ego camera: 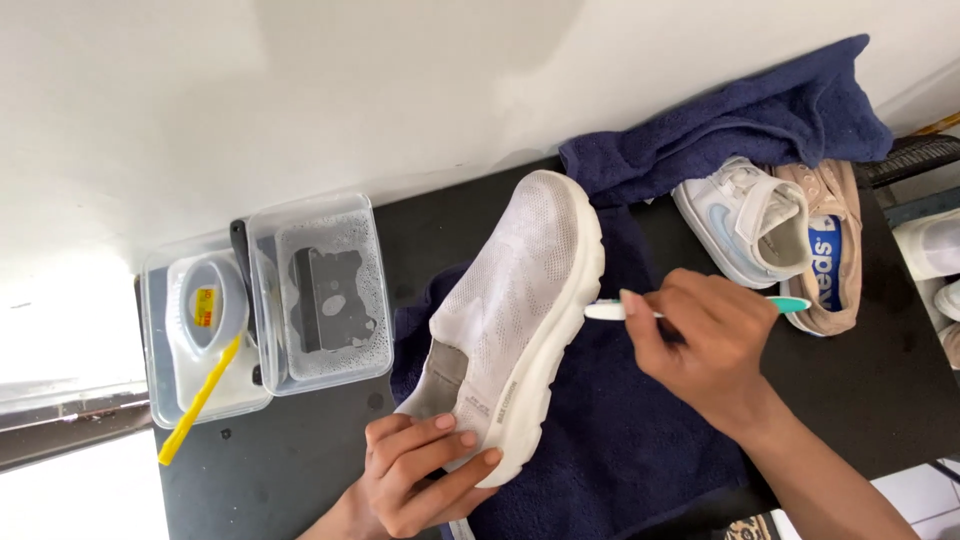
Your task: Brushing the upper and sole of a white shoe using a toothbrush and soapy water to remove dirt.
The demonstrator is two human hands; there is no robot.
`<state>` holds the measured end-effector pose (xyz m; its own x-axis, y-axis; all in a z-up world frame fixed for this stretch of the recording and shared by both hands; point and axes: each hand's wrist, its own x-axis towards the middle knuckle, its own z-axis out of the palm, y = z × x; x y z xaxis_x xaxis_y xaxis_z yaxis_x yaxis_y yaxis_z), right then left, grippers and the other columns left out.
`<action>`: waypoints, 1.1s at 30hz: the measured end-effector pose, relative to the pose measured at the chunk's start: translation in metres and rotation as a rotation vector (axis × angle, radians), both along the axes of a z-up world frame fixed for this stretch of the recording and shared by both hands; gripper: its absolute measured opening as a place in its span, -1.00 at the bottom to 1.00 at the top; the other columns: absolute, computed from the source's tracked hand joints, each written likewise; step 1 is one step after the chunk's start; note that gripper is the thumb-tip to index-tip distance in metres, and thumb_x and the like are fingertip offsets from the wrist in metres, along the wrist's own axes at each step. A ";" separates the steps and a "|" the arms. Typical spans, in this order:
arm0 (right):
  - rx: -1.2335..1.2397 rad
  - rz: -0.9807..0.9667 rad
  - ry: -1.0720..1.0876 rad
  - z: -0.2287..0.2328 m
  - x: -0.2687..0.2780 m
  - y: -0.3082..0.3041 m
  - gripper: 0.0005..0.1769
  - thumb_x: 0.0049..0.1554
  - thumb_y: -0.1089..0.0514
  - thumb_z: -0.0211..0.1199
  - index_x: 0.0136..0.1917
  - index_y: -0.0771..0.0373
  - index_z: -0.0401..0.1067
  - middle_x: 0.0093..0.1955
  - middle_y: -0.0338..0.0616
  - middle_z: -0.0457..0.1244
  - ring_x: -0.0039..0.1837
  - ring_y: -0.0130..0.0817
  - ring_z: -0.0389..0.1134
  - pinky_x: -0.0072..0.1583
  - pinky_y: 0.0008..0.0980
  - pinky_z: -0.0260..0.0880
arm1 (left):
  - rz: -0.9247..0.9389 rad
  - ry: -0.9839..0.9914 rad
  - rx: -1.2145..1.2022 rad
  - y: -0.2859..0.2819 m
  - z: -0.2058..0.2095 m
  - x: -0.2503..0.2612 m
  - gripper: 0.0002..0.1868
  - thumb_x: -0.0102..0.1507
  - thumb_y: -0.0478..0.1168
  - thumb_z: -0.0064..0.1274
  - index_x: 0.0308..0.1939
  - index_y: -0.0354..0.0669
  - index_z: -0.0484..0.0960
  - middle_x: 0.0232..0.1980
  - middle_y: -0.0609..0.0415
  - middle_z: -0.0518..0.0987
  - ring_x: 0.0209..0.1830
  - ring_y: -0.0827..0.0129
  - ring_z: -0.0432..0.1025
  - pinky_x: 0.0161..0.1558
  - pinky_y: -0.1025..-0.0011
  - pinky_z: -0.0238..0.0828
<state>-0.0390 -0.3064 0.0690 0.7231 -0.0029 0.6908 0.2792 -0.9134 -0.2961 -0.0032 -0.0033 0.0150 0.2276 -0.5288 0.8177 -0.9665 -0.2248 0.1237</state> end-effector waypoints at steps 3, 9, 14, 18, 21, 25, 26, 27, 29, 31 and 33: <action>0.021 -0.003 -0.036 -0.001 0.005 0.003 -0.58 0.24 0.24 0.25 -0.45 0.29 0.31 -0.51 -0.19 0.09 -0.49 -0.38 -0.02 -0.37 -0.37 -0.12 | -0.004 0.001 0.001 0.000 0.001 0.000 -0.80 0.34 0.09 0.18 -0.04 0.23 0.74 -0.03 0.31 0.57 0.03 0.50 0.50 -0.03 0.48 0.40; 0.127 -0.017 0.003 0.000 0.005 -0.004 -0.70 0.29 0.23 0.17 -0.28 0.36 0.43 -0.45 -0.21 0.09 -0.45 -0.44 -0.03 -0.36 -0.43 -0.11 | 0.027 0.023 0.001 0.000 -0.010 -0.005 -0.79 0.32 0.17 0.17 -0.06 0.33 0.70 -0.03 0.39 0.57 0.06 0.53 0.49 0.06 0.47 0.32; 0.192 0.011 0.034 0.001 0.002 -0.010 -0.83 0.27 0.31 0.20 -0.18 0.39 0.42 -0.33 -0.13 0.18 -0.37 -0.35 0.12 -0.27 -0.37 0.08 | 0.109 0.017 -0.083 -0.019 -0.014 -0.012 -0.85 0.27 0.15 0.16 -0.19 0.36 0.70 -0.13 0.42 0.56 -0.09 0.57 0.48 -0.04 0.51 0.37; 0.181 0.017 -0.013 0.008 0.000 -0.009 -0.68 0.25 0.27 0.18 -0.36 0.26 0.34 -0.42 -0.20 0.13 -0.45 -0.38 0.07 -0.34 -0.35 -0.01 | 0.144 -0.127 -0.173 -0.017 -0.044 -0.002 -0.82 0.26 0.28 0.04 -0.30 0.53 0.66 -0.20 0.53 0.51 -0.17 0.62 0.41 -0.16 0.58 0.31; 0.113 0.105 -0.070 0.006 -0.005 -0.002 -0.66 0.20 0.31 0.12 -0.41 0.19 0.22 -0.44 -0.22 0.00 -0.46 -0.30 -0.04 -0.37 -0.28 -0.07 | 0.062 -0.156 -0.086 0.002 -0.059 0.007 -0.75 0.15 0.36 0.21 -0.23 0.55 0.67 -0.18 0.53 0.50 -0.16 0.64 0.41 -0.35 0.62 0.34; 0.052 0.276 -0.072 -0.015 -0.019 0.017 -0.65 0.22 0.21 0.02 -0.39 0.09 0.08 -0.38 -0.30 -0.04 -0.42 -0.32 -0.03 -0.36 -0.28 -0.13 | 0.072 -0.168 -0.099 0.004 -0.069 0.006 -0.72 0.15 0.42 0.14 -0.23 0.58 0.66 -0.20 0.55 0.49 -0.12 0.63 0.40 -0.36 0.61 0.30; 0.020 0.395 -0.108 -0.017 -0.022 0.021 -0.63 0.28 0.15 -0.02 -0.38 0.09 0.10 -0.37 -0.30 -0.02 -0.40 -0.33 -0.01 -0.36 -0.30 -0.10 | 0.079 -0.188 -0.079 0.004 -0.068 0.006 -0.71 0.17 0.41 0.15 -0.19 0.56 0.65 -0.17 0.54 0.48 -0.08 0.59 0.38 -0.27 0.57 0.29; -0.012 0.513 -0.141 -0.020 -0.025 0.025 -0.59 0.34 0.10 -0.06 -0.37 0.09 0.11 -0.36 -0.29 0.00 -0.38 -0.33 0.01 -0.35 -0.31 -0.07 | 0.084 -0.205 -0.059 0.004 -0.067 0.006 -0.70 0.19 0.40 0.16 -0.15 0.55 0.64 -0.14 0.52 0.46 -0.05 0.55 0.36 -0.18 0.54 0.27; -0.061 0.541 -0.163 -0.026 -0.029 0.025 -0.57 0.34 0.08 0.08 -0.37 0.12 0.16 -0.34 -0.27 0.03 -0.37 -0.36 0.00 -0.33 -0.37 -0.09 | 0.052 -0.226 -0.038 0.010 -0.073 0.010 -0.67 0.19 0.44 0.15 -0.15 0.53 0.64 -0.12 0.50 0.47 -0.04 0.53 0.37 -0.20 0.52 0.29; -0.113 0.580 -0.191 -0.027 -0.027 0.022 -0.53 0.34 0.05 0.21 -0.37 0.16 0.21 -0.32 -0.25 0.06 -0.37 -0.40 -0.02 -0.32 -0.42 -0.11 | 0.031 -0.253 -0.018 0.012 -0.073 0.012 -0.63 0.19 0.48 0.14 -0.14 0.52 0.64 -0.11 0.48 0.47 -0.03 0.51 0.37 -0.22 0.50 0.30; -0.103 0.649 -0.162 -0.023 -0.023 0.015 -0.46 0.39 -0.10 0.19 -0.34 0.14 0.15 -0.30 -0.26 0.06 -0.35 -0.39 0.01 -0.31 -0.38 -0.08 | 0.019 -0.235 -0.015 0.010 -0.067 0.011 -0.63 0.14 0.43 0.25 -0.15 0.50 0.65 -0.11 0.45 0.48 -0.03 0.51 0.37 -0.29 0.50 0.34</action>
<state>-0.0625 -0.2914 0.0457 0.4433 0.4687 0.7641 0.8143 -0.5669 -0.1247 0.0075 0.0064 -0.0524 0.0395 -0.5135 0.8572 -0.9648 -0.2427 -0.1009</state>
